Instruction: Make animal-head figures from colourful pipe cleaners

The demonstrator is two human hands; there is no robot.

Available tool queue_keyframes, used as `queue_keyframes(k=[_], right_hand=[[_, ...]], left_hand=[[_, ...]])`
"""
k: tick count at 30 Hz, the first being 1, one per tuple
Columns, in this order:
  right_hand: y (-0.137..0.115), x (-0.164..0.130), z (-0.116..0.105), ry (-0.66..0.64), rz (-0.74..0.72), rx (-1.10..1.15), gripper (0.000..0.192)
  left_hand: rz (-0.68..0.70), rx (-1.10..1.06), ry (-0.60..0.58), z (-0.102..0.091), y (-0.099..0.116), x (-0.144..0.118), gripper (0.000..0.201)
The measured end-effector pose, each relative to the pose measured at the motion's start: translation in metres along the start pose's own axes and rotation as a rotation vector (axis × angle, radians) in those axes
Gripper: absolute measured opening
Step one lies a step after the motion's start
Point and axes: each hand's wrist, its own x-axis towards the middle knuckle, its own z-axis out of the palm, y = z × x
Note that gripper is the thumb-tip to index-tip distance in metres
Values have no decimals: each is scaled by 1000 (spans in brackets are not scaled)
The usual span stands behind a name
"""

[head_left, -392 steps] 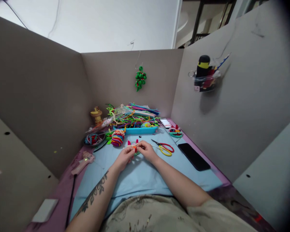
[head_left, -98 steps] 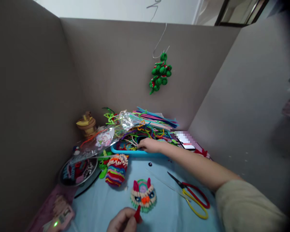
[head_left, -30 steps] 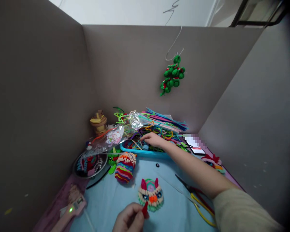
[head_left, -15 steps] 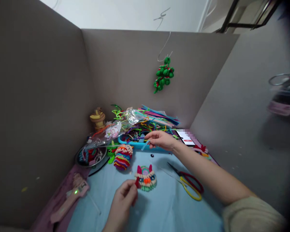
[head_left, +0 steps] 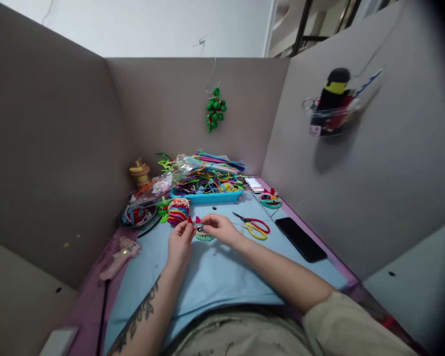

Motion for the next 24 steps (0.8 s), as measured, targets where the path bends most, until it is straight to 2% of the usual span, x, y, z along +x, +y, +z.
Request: queue_keyframes(k=[5,10,15,18,24], right_hand=[[17,-3,5,118,-16,-89,16],[17,-11,0,238,-91,-100,14],[18,-16,3,280,-238,-77,15],[20,-16,8,278,-259,-89,15],[22,-18,11,276,-293,-168,10]], left_hand=[[54,144,-70,1,-6,-2,37],[57,223,-43,-2,-9,-1,36],[51,267,-102,-1,-17,-3,38],[51,253,-128,0,-19,-4,36],[50,210,-102,-1,-19,-5,37]])
